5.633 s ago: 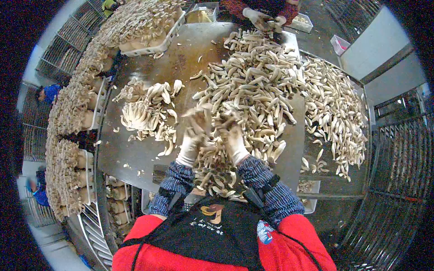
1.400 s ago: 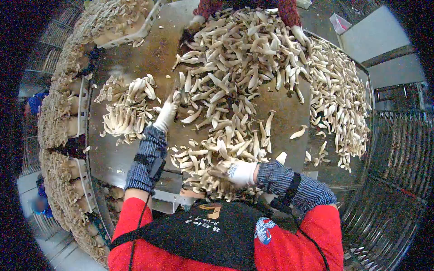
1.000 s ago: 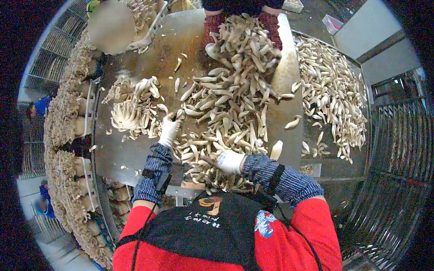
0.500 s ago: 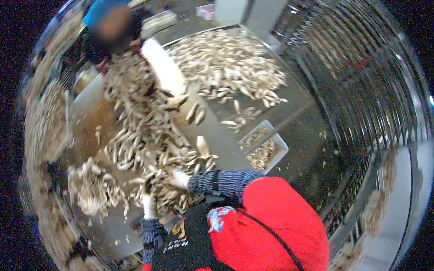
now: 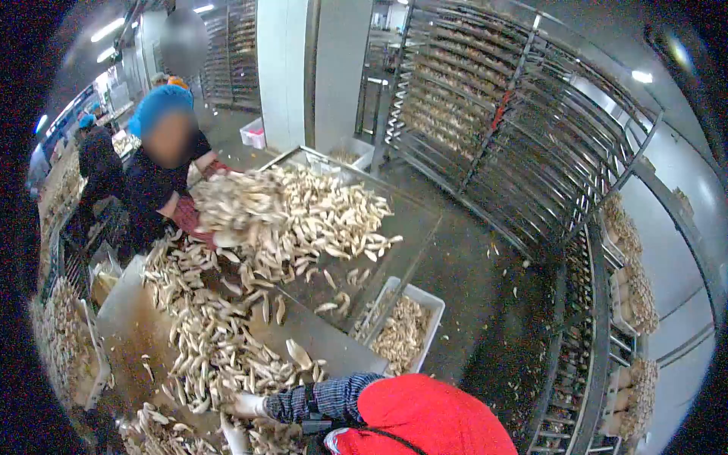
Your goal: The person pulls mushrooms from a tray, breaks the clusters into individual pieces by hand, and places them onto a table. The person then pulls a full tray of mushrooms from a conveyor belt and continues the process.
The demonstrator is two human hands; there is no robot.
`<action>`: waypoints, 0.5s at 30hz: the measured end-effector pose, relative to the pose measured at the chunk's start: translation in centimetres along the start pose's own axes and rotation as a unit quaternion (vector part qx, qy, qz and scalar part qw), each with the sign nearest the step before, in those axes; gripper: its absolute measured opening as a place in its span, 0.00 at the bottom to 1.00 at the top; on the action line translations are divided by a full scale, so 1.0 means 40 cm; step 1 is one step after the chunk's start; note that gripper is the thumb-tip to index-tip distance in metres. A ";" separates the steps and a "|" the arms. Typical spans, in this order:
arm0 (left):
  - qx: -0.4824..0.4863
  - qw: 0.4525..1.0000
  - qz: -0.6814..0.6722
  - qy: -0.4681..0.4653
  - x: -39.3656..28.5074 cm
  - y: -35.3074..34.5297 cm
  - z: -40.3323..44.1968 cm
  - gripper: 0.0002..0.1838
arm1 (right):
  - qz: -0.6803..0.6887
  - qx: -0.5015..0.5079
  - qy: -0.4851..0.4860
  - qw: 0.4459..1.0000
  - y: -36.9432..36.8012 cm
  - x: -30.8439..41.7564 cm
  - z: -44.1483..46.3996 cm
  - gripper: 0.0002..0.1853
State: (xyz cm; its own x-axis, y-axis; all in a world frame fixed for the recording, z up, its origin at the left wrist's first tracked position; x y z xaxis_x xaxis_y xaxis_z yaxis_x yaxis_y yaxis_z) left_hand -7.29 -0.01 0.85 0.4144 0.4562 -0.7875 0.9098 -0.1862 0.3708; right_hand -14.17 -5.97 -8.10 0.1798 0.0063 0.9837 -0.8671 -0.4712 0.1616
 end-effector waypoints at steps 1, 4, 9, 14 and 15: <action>0.004 0.998 -0.038 -0.046 0.032 0.009 0.037 0.28 | -0.249 0.089 0.070 0.962 -0.010 -0.002 0.021 0.25; 0.052 0.967 -0.220 -0.117 0.152 0.008 0.146 0.22 | -0.211 0.127 0.034 0.969 -0.055 -0.119 0.063 0.22; 0.014 0.955 -0.274 -0.109 0.202 0.009 0.169 0.17 | -0.107 0.065 0.115 0.985 0.046 -0.045 0.038 0.21; -0.002 0.942 -0.334 -0.043 0.214 0.011 0.154 0.12 | 0.065 0.051 -0.005 0.997 0.072 0.061 -0.016 0.27; -0.024 0.934 -0.349 -0.072 0.208 0.008 0.158 0.10 | -0.031 0.071 -0.006 0.997 0.061 0.088 -0.021 0.29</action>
State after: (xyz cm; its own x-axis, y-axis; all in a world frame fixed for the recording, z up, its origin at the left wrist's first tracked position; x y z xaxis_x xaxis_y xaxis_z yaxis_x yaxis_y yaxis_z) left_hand -3.42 -1.79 -8.69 -0.2776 0.3287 -0.9027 0.9588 0.1535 -0.2390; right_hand -16.06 -6.35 -4.18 0.2377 0.0294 0.9709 -0.7797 -0.5904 0.2087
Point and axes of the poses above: each hand's wrist, its own z-axis towards the middle knuckle, its own y-axis out of the back of the hand, x = y × z, the point moved 6 cm from there along z, towards the middle knuckle, and after that the axes turned 3 degrees about y, right-handed, at the moved point
